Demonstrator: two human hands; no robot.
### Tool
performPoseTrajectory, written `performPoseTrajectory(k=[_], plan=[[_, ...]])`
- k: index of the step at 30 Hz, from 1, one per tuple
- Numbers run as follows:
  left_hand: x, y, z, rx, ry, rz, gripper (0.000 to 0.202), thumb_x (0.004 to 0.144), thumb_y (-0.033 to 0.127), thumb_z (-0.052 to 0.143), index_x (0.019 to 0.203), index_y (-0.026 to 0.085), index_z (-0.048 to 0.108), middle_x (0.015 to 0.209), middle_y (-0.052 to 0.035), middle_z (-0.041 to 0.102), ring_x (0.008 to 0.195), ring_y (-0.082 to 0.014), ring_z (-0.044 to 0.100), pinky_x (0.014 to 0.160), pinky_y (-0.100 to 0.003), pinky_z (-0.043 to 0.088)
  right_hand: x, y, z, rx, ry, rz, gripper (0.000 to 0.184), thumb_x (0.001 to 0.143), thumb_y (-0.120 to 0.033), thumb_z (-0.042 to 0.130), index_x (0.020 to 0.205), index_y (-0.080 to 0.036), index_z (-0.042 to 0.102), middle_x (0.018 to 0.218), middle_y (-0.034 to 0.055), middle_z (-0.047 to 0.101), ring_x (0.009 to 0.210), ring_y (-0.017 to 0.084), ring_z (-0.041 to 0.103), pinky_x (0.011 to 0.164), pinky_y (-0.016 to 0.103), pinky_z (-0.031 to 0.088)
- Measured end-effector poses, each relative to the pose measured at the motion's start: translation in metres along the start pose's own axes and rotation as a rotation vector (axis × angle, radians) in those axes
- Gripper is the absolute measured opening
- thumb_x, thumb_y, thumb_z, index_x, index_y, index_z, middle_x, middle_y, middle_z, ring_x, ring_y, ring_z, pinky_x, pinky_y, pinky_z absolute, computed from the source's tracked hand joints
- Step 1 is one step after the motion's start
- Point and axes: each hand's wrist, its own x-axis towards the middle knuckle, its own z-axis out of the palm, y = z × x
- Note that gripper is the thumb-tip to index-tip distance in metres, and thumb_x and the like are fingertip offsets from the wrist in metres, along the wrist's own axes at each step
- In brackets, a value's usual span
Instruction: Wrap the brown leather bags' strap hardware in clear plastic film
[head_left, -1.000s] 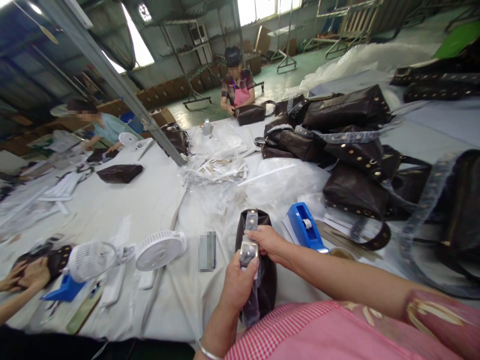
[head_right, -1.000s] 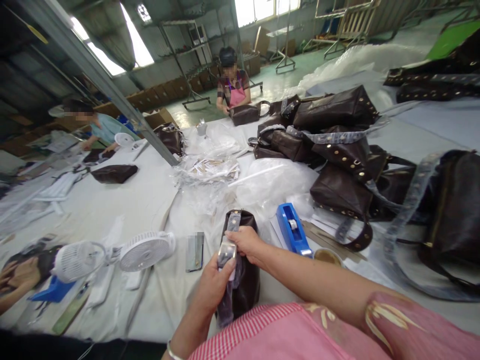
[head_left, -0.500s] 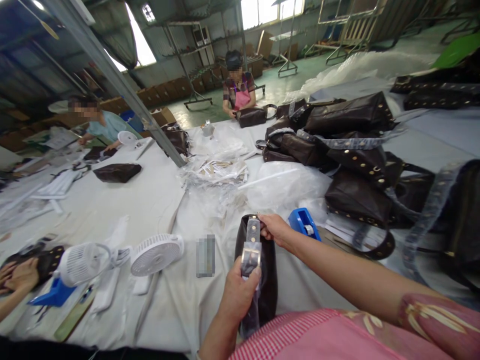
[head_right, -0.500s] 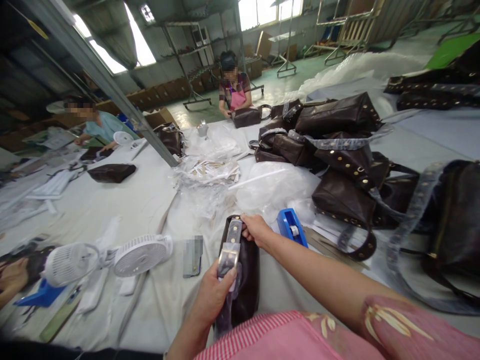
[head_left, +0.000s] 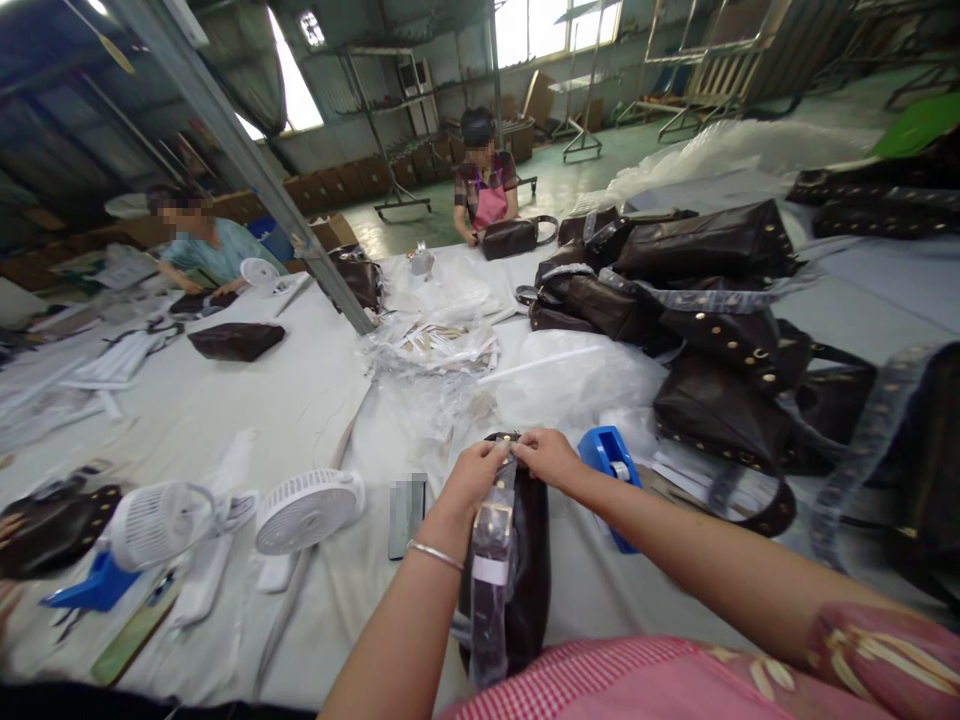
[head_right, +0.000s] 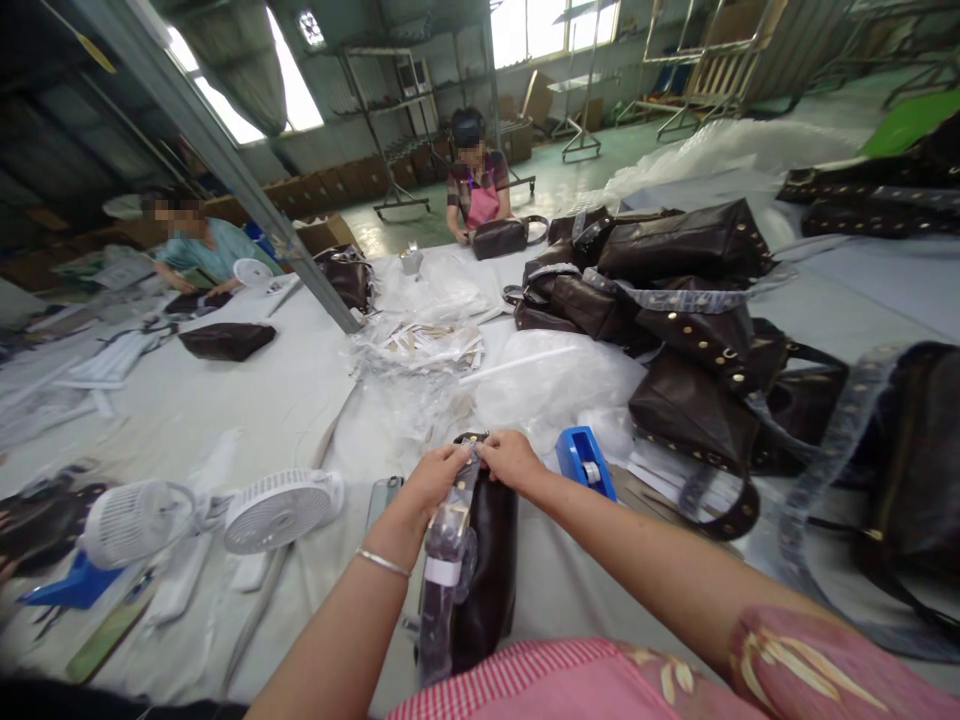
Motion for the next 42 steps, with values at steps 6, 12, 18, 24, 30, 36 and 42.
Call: performPoseTrajectory(k=[6,12,18,24,30,36,42], plan=[[0.016,-0.003,0.013,-0.087,0.004,-0.023,0.027,0.068,0.036,0.069,0.078,0.012,0.073,0.065,-0.0018,0.063,0.059,-0.0121,0.052,0.057,-0.024,0.040,0.006,0.001,-0.020,-0.429,0.118,-0.393,0.012,0.080,-0.022,0.066,0.090,-0.018,0.071,0.082,0.0033,0.069,0.078,0.016,0.061,0.072,0.026,0.044],[0.013,-0.001,0.021,-0.117,0.073,-0.027,0.025,0.067,0.032,0.068,0.083,0.014,0.074,0.068,-0.0021,0.066,0.059,-0.0122,0.054,0.056,-0.023,0.042,0.008,-0.009,-0.025,-0.704,0.027,-0.419,0.016,0.090,-0.026,0.059,0.095,-0.019,0.072,0.093,0.0064,0.067,0.090,0.018,0.062,0.079,0.026,0.043],[0.014,0.005,0.030,-0.103,0.129,-0.017,0.018,0.067,0.027,0.067,0.077,0.014,0.074,0.066,-0.0021,0.068,0.061,-0.0135,0.058,0.057,-0.023,0.045,0.005,-0.015,-0.029,-0.923,-0.043,-0.437,0.024,0.096,-0.029,0.049,0.096,-0.018,0.071,0.096,0.0086,0.066,0.087,0.019,0.063,0.073,0.026,0.043],[0.015,0.001,0.032,-0.068,0.146,-0.016,0.020,0.069,0.028,0.066,0.080,0.014,0.074,0.063,-0.0019,0.067,0.054,-0.0118,0.055,0.049,-0.021,0.043,0.013,-0.014,-0.033,-0.907,-0.075,-0.484,0.023,0.094,-0.027,0.051,0.093,-0.018,0.072,0.094,0.0086,0.068,0.086,0.019,0.064,0.073,0.026,0.043],[0.017,-0.006,0.034,-0.050,0.136,-0.019,0.022,0.070,0.030,0.064,0.081,0.014,0.073,0.065,-0.0024,0.067,0.051,-0.0113,0.055,0.045,-0.021,0.041,0.030,-0.019,-0.041,-0.750,-0.192,-0.459,0.018,0.081,-0.014,0.059,0.087,-0.018,0.076,0.090,0.0067,0.073,0.087,0.019,0.065,0.078,0.025,0.043],[0.016,-0.004,0.034,-0.027,0.144,0.000,0.017,0.070,0.026,0.064,0.078,0.014,0.073,0.064,-0.0028,0.067,0.055,-0.0120,0.056,0.047,-0.020,0.041,0.028,-0.029,-0.045,-0.885,-0.240,-0.540,0.018,0.085,-0.019,0.056,0.087,-0.017,0.074,0.092,0.0097,0.072,0.085,0.022,0.066,0.073,0.027,0.043],[0.013,0.001,0.036,-0.030,0.156,0.003,0.015,0.072,0.025,0.063,0.079,0.015,0.072,0.062,-0.0014,0.066,0.052,-0.0117,0.056,0.044,-0.019,0.041,0.023,-0.029,-0.044,-1.098,-0.255,-0.605,0.018,0.091,-0.022,0.051,0.091,-0.016,0.068,0.096,0.0120,0.067,0.084,0.022,0.065,0.070,0.027,0.043]])
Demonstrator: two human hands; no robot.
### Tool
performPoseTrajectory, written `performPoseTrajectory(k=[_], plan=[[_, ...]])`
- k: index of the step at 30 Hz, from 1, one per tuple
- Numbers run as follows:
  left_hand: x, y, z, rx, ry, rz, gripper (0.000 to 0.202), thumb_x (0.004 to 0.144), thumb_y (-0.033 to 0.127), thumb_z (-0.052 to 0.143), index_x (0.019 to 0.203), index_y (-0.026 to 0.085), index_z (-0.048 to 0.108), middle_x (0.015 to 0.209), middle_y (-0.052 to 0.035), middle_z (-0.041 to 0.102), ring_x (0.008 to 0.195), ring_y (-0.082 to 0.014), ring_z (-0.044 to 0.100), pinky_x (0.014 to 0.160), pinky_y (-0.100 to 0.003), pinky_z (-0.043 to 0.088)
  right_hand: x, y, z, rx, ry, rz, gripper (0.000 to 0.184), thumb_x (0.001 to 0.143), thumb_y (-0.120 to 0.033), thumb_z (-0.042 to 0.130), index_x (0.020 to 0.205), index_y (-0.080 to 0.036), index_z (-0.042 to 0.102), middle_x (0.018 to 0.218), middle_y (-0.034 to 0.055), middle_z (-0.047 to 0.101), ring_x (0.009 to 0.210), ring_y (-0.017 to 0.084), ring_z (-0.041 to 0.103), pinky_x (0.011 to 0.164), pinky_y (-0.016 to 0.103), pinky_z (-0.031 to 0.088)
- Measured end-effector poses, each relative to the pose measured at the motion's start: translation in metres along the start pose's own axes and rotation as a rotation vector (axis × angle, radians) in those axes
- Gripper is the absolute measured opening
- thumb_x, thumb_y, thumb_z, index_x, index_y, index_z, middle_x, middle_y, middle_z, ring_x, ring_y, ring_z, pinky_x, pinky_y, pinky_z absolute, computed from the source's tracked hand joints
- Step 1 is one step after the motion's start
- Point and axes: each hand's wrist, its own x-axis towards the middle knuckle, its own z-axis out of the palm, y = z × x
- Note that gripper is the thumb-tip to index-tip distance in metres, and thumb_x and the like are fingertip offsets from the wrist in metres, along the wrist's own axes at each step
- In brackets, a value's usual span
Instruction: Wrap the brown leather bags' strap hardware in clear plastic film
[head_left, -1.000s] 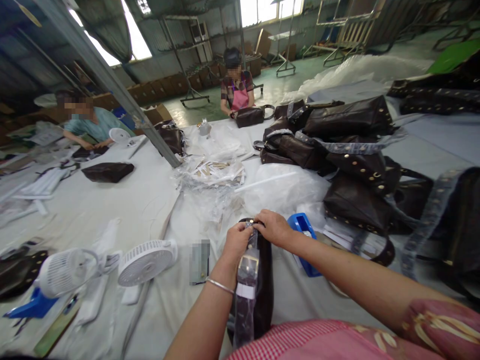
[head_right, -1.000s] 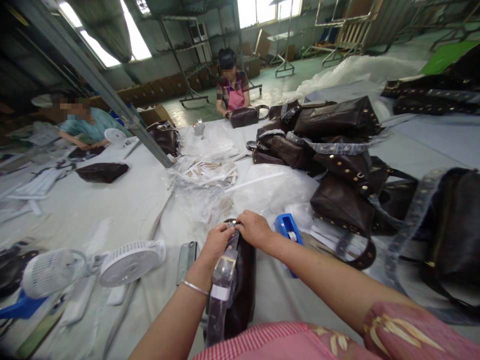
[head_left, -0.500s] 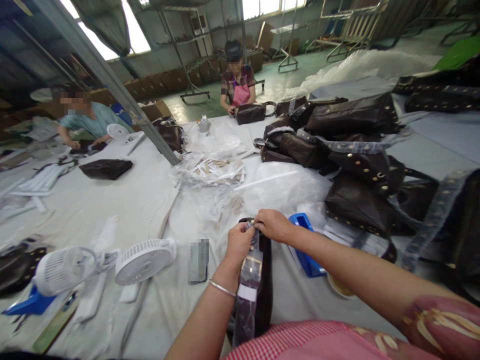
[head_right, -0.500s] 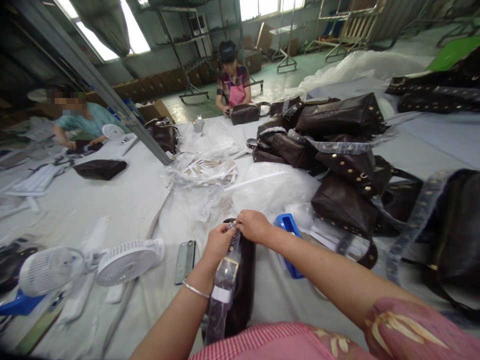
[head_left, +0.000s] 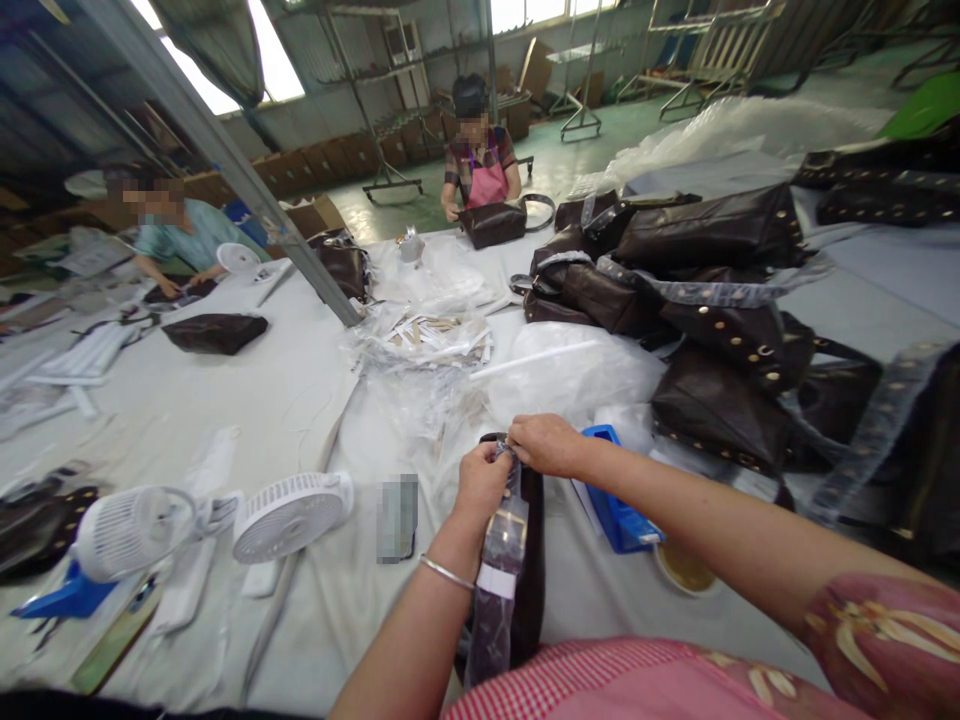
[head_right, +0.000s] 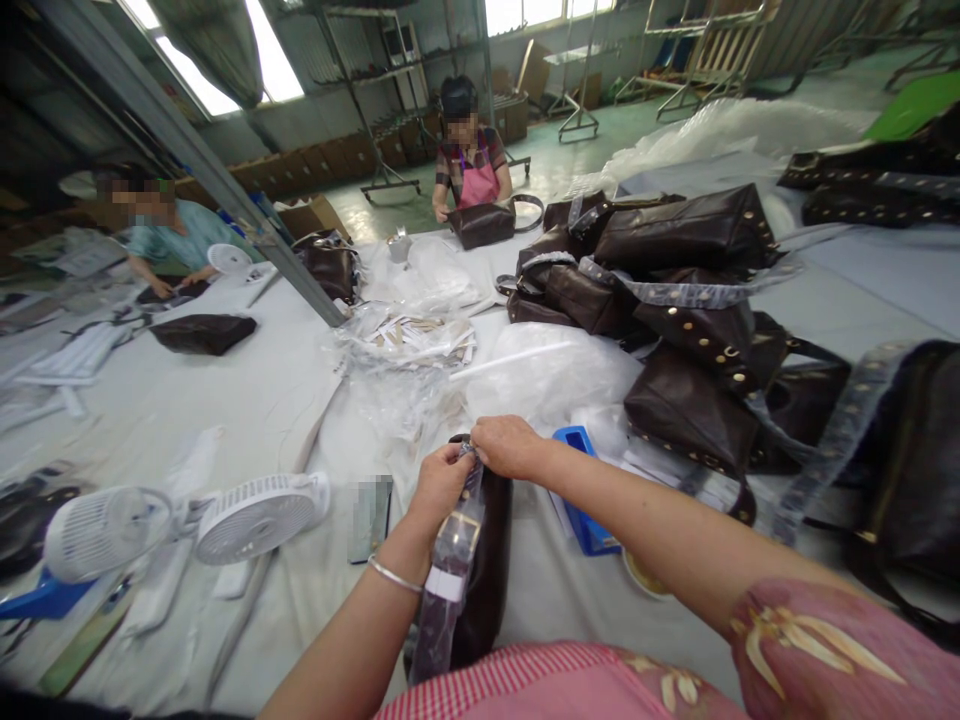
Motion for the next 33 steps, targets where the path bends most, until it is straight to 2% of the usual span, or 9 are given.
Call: performPoseTrajectory(k=[3,7,10,14,18,22,25,28,33], plan=[[0.002,-0.003,0.001,-0.008,0.003,-0.001,0.015,0.072,0.026,0.066,0.079,0.015,0.071,0.063,-0.0016,0.067,0.053,-0.0123,0.058,0.045,-0.020,0.041,-0.002,0.002,0.007,-0.037,0.031,-0.055,0.020,0.093,-0.023,0.048,0.094,-0.014,0.066,0.096,0.0129,0.065,0.082,0.021,0.063,0.070,0.028,0.042],[0.004,-0.008,0.005,-0.031,0.014,0.005,0.021,0.072,0.024,0.068,0.090,0.014,0.067,0.069,-0.0028,0.070,0.059,-0.0133,0.063,0.052,-0.021,0.047,-0.003,0.005,0.014,-0.078,0.113,-0.091,0.024,0.096,-0.020,0.042,0.094,-0.012,0.064,0.093,0.0129,0.063,0.079,0.020,0.060,0.068,0.029,0.041],[0.003,-0.010,0.007,-0.037,0.042,0.012,0.030,0.071,0.024,0.070,0.098,0.014,0.063,0.068,-0.0022,0.069,0.059,-0.0134,0.063,0.053,-0.021,0.047,-0.003,0.008,0.016,-0.033,0.180,-0.050,0.024,0.096,-0.022,0.043,0.091,-0.013,0.064,0.091,0.0107,0.063,0.080,0.019,0.060,0.070,0.028,0.040],[0.002,-0.010,0.007,-0.036,0.076,0.026,0.041,0.070,0.025,0.073,0.107,0.015,0.058,0.069,-0.0003,0.068,0.057,-0.0125,0.062,0.055,-0.022,0.047,-0.006,0.009,0.017,0.131,0.229,0.031,0.022,0.096,-0.024,0.048,0.094,-0.016,0.067,0.091,0.0071,0.063,0.085,0.017,0.060,0.076,0.026,0.041],[0.001,-0.007,0.005,0.103,0.068,0.142,0.037,0.074,0.022,0.067,0.110,0.019,0.060,0.072,0.0006,0.068,0.062,-0.0135,0.063,0.062,-0.024,0.047,-0.011,0.008,0.016,0.213,0.177,0.103,0.019,0.094,-0.024,0.053,0.099,-0.019,0.070,0.094,0.0060,0.064,0.089,0.017,0.061,0.077,0.025,0.042],[0.001,0.006,-0.001,0.314,0.014,0.297,0.022,0.080,0.018,0.057,0.099,0.021,0.067,0.079,-0.0026,0.070,0.074,-0.0176,0.065,0.073,-0.028,0.047,-0.010,0.007,0.014,0.104,0.118,0.127,0.023,0.095,-0.030,0.051,0.094,-0.018,0.071,0.092,0.0080,0.066,0.087,0.020,0.063,0.073,0.027,0.042],[0.002,0.017,-0.005,0.513,-0.024,0.392,0.022,0.085,0.016,0.050,0.098,0.022,0.068,0.089,-0.0064,0.072,0.086,-0.0211,0.065,0.080,-0.031,0.045,-0.008,0.005,0.013,0.045,0.100,0.091,0.028,0.098,-0.031,0.046,0.091,-0.017,0.069,0.091,0.0093,0.066,0.084,0.020,0.064,0.070,0.027,0.042],[0.006,0.023,-0.006,0.637,-0.044,0.402,0.022,0.087,0.014,0.048,0.095,0.020,0.067,0.090,-0.0102,0.072,0.088,-0.0244,0.065,0.081,-0.033,0.044,-0.007,0.004,0.013,0.026,0.085,0.044,0.028,0.098,-0.029,0.043,0.093,-0.016,0.068,0.092,0.0101,0.066,0.084,0.020,0.064,0.070,0.027,0.042],[0.007,0.022,-0.002,0.651,-0.027,0.365,0.019,0.085,0.011,0.049,0.092,0.018,0.066,0.086,-0.0128,0.071,0.085,-0.0263,0.066,0.078,-0.034,0.044,-0.007,0.005,0.013,-0.029,0.048,0.000,0.024,0.097,-0.024,0.044,0.095,-0.015,0.066,0.095,0.0121,0.065,0.085,0.021,0.063,0.070,0.028,0.043]])
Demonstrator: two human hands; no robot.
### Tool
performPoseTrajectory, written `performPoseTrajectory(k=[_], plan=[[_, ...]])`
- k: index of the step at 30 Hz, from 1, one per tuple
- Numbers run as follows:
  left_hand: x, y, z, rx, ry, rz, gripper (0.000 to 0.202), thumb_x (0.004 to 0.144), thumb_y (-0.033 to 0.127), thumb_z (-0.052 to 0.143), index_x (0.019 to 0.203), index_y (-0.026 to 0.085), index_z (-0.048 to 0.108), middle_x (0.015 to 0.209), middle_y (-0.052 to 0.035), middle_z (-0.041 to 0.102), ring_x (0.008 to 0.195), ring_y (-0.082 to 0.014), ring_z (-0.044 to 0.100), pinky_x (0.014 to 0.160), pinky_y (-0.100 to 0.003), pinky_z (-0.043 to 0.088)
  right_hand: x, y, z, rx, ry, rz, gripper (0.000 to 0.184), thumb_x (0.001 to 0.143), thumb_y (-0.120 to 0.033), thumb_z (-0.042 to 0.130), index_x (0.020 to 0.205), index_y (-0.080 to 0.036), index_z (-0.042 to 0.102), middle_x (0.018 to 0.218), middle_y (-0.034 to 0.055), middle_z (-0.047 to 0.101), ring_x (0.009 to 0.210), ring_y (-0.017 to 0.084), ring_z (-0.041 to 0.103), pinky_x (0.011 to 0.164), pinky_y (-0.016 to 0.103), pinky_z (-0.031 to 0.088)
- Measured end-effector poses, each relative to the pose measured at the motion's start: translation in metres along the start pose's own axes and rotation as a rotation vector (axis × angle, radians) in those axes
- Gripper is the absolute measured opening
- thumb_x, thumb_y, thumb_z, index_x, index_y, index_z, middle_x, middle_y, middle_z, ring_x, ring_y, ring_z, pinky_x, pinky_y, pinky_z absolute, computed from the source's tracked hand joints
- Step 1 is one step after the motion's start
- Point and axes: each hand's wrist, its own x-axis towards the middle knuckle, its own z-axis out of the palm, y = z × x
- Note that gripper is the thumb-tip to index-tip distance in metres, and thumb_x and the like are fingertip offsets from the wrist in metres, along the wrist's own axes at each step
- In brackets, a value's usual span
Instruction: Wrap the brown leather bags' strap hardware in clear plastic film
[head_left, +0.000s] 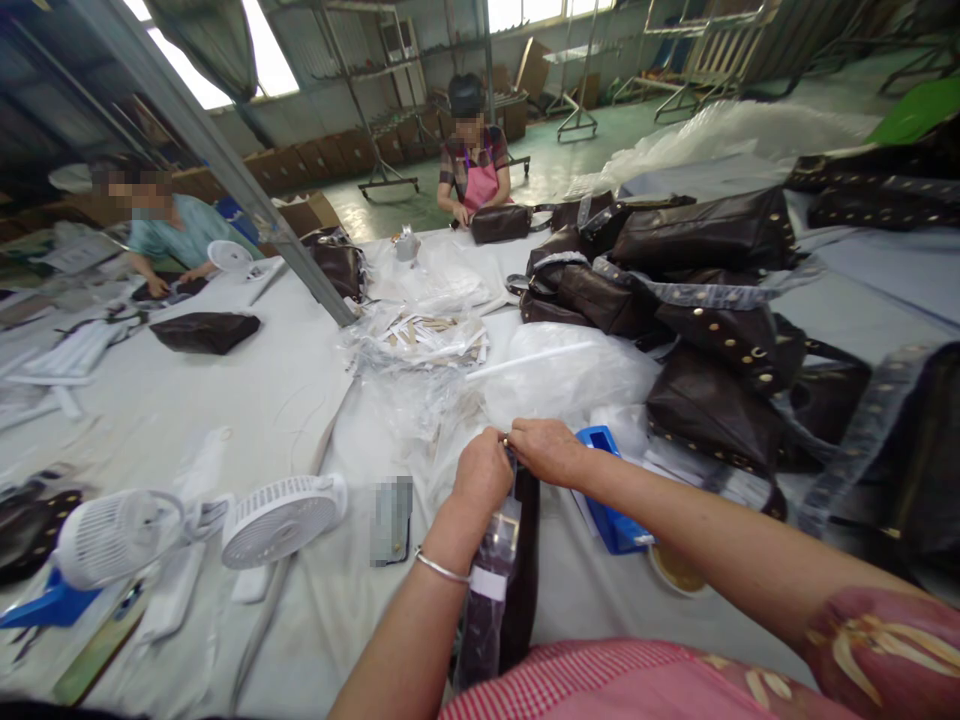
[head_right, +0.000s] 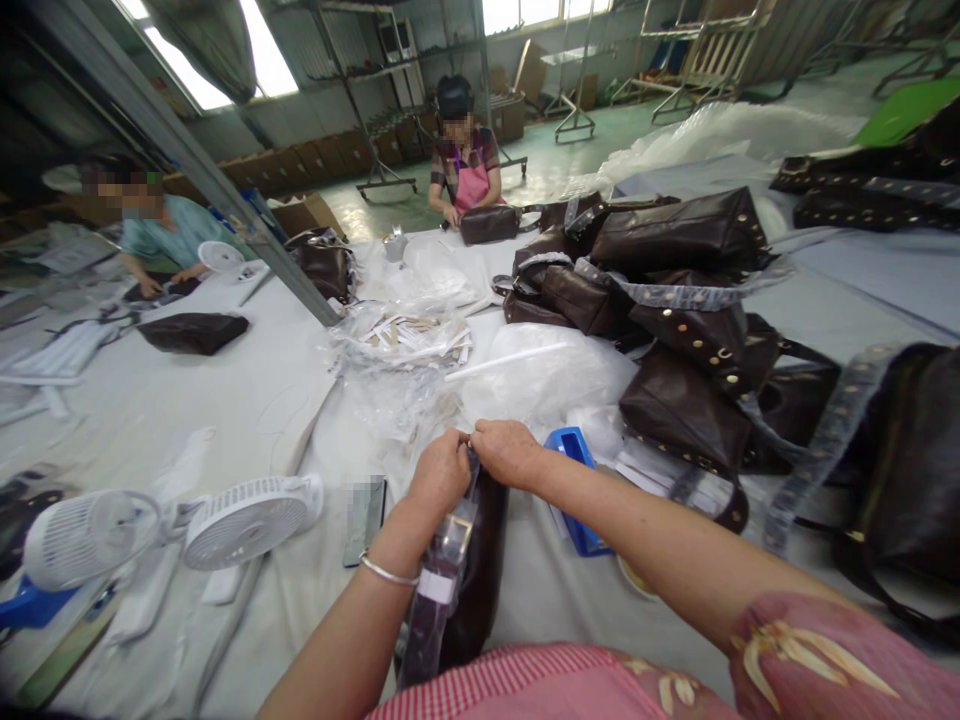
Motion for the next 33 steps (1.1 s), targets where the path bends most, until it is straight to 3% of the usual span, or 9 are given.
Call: performPoseTrajectory(k=[6,13,18,23,28,33], plan=[[-0.005,0.001,0.002,-0.031,0.030,-0.024,0.020,0.086,0.013,0.050,0.102,0.017,0.061,0.088,-0.0101,0.071,0.083,-0.0228,0.065,0.076,-0.032,0.045,-0.004,0.003,0.007,-0.017,0.047,-0.008,0.022,0.098,-0.025,0.042,0.097,-0.015,0.062,0.095,0.0105,0.063,0.084,0.021,0.061,0.069,0.028,0.042],[-0.004,0.007,-0.001,0.261,-0.011,0.078,0.015,0.087,0.015,0.046,0.096,0.018,0.058,0.090,-0.0113,0.069,0.087,-0.0241,0.065,0.074,-0.032,0.044,-0.004,0.008,0.016,0.041,0.115,0.031,0.025,0.100,-0.029,0.039,0.096,-0.016,0.060,0.093,0.0079,0.061,0.083,0.019,0.059,0.070,0.028,0.041],[-0.002,0.009,-0.003,0.329,-0.025,0.093,0.011,0.085,0.016,0.047,0.091,0.019,0.056,0.085,-0.0105,0.068,0.083,-0.0241,0.065,0.070,-0.032,0.044,-0.005,0.014,0.019,0.113,0.139,0.006,0.020,0.098,-0.025,0.042,0.092,-0.015,0.059,0.091,0.0072,0.060,0.083,0.018,0.058,0.073,0.028,0.041],[0.000,0.009,-0.004,0.201,-0.007,0.071,0.015,0.088,0.017,0.045,0.095,0.019,0.059,0.088,-0.0103,0.069,0.086,-0.0240,0.066,0.076,-0.033,0.045,-0.005,0.018,0.018,0.196,0.172,-0.001,0.015,0.096,-0.022,0.045,0.091,-0.016,0.058,0.090,0.0063,0.059,0.081,0.017,0.056,0.074,0.028,0.041],[0.002,-0.001,0.007,-0.162,-0.006,-0.100,0.028,0.083,0.020,0.055,0.110,0.015,0.059,0.085,-0.0077,0.071,0.082,-0.0214,0.067,0.076,-0.032,0.049,-0.006,0.022,0.022,0.306,0.234,-0.019,0.009,0.090,-0.015,0.049,0.088,-0.016,0.057,0.086,0.0046,0.058,0.078,0.016,0.053,0.072,0.026,0.040],[0.003,-0.005,0.018,-0.245,0.004,-0.148,0.034,0.079,0.015,0.056,0.113,0.015,0.059,0.084,-0.0056,0.073,0.077,-0.0184,0.069,0.073,-0.030,0.052,-0.007,0.027,0.021,0.321,0.205,-0.033,0.011,0.091,-0.017,0.049,0.087,-0.016,0.059,0.085,0.0043,0.059,0.076,0.016,0.053,0.071,0.026,0.039]])
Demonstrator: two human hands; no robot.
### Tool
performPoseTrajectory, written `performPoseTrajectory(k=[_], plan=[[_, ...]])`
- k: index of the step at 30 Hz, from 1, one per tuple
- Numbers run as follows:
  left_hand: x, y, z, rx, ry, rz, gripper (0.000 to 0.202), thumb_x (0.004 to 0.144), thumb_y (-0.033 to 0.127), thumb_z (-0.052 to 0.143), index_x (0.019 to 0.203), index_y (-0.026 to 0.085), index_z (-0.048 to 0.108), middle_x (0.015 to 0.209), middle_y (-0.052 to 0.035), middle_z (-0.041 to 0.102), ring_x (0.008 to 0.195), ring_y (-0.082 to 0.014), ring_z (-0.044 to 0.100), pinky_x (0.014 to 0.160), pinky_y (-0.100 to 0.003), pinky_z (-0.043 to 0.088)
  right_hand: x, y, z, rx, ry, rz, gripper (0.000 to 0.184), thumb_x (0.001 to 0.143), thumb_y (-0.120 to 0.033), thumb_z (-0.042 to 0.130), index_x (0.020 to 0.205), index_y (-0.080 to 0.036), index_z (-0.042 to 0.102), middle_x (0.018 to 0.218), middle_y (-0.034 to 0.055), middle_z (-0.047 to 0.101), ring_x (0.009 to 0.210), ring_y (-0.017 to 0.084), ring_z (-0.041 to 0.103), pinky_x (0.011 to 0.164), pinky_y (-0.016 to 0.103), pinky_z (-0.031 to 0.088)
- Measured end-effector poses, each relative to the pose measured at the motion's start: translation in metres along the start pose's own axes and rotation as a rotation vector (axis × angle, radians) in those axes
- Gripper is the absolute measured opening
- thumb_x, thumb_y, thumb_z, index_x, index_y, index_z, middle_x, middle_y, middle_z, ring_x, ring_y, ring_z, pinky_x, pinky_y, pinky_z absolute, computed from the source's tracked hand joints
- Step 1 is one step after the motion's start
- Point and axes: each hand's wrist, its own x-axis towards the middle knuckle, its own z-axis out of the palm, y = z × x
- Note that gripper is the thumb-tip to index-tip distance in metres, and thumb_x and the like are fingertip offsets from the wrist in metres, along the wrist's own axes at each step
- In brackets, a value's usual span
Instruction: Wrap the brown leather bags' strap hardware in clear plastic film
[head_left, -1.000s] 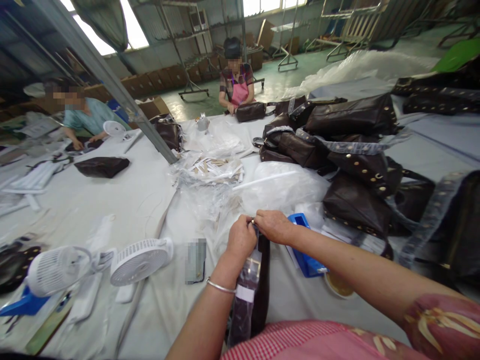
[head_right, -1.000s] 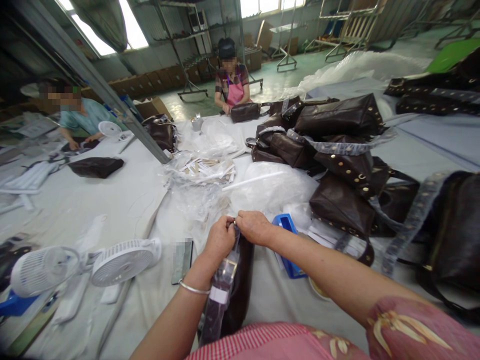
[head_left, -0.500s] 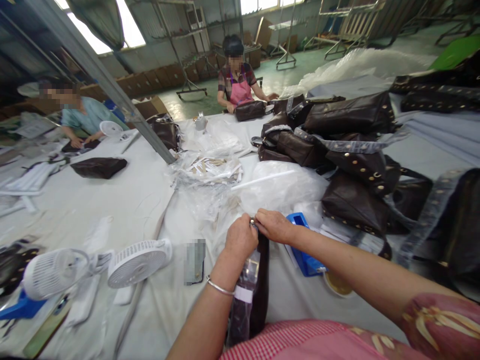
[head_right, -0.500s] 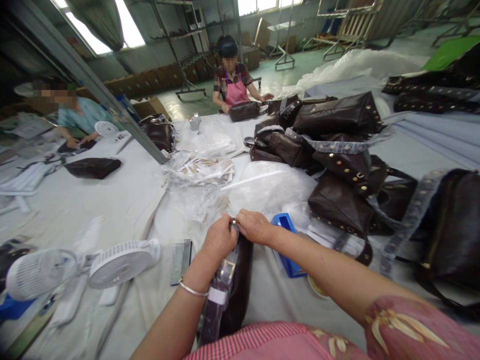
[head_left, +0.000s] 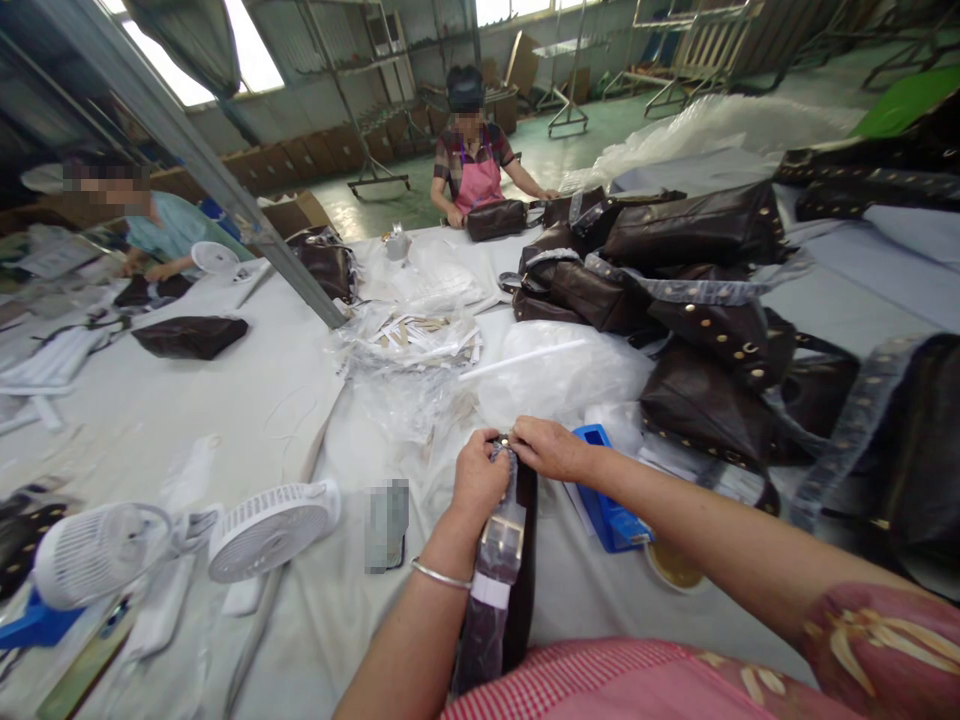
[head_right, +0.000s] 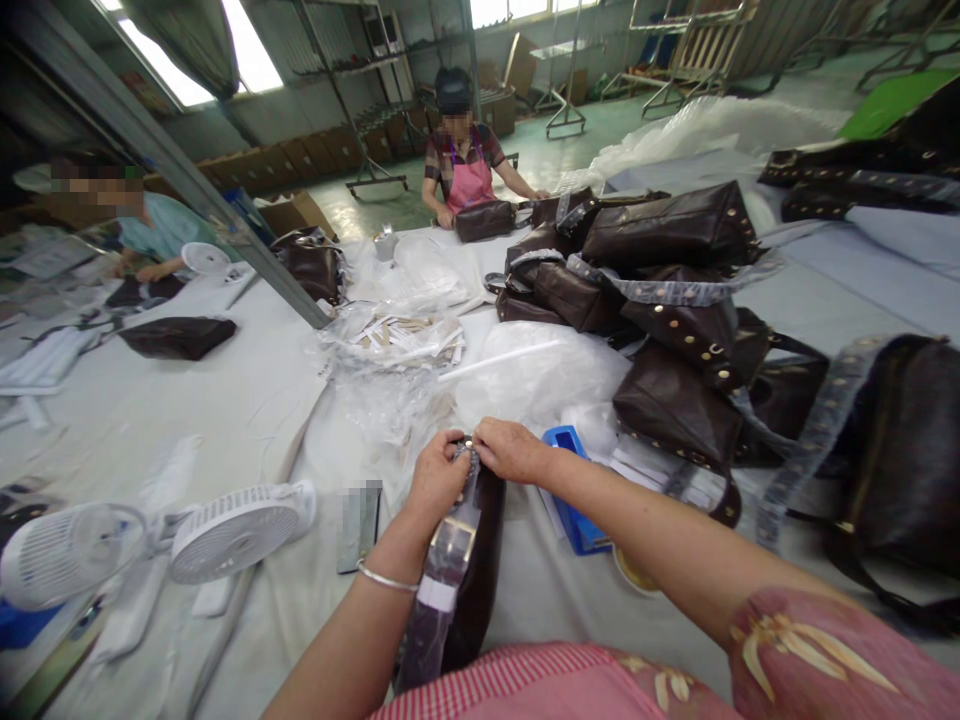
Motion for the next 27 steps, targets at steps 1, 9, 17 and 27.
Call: performPoseTrajectory(k=[1,9,17,27], plan=[[0.000,0.000,0.001,-0.012,0.001,-0.003,0.034,0.079,0.015,0.056,0.113,0.015,0.059,0.085,-0.0057,0.074,0.077,-0.0179,0.069,0.073,-0.030,0.052,0.001,0.000,-0.002,-0.005,-0.019,0.004,0.010,0.091,-0.018,0.051,0.088,-0.016,0.060,0.085,0.0044,0.060,0.076,0.016,0.054,0.071,0.026,0.039],[0.001,-0.001,0.005,-0.016,0.006,0.029,0.036,0.077,0.013,0.056,0.113,0.017,0.061,0.089,-0.0063,0.074,0.082,-0.0190,0.069,0.077,-0.030,0.052,0.011,-0.010,-0.017,-0.091,-0.145,0.078,0.012,0.088,-0.019,0.054,0.087,-0.017,0.065,0.089,0.0057,0.066,0.082,0.017,0.060,0.073,0.026,0.039],[0.000,0.008,0.000,0.117,-0.037,0.137,0.029,0.078,0.014,0.056,0.105,0.020,0.064,0.095,-0.0064,0.074,0.088,-0.0205,0.068,0.079,-0.031,0.050,0.007,-0.012,-0.008,-0.353,-0.115,-0.094,0.020,0.092,-0.022,0.048,0.095,-0.013,0.065,0.090,0.0100,0.062,0.074,0.019,0.057,0.064,0.029,0.038],[0.003,0.016,-0.007,0.321,-0.065,0.235,0.021,0.082,0.017,0.053,0.096,0.020,0.067,0.094,-0.0097,0.073,0.089,-0.0244,0.067,0.081,-0.034,0.049,0.001,-0.009,0.001,-0.326,0.020,0.018,0.025,0.096,-0.024,0.042,0.089,-0.014,0.063,0.086,0.0093,0.061,0.073,0.018,0.055,0.063,0.029,0.036]])
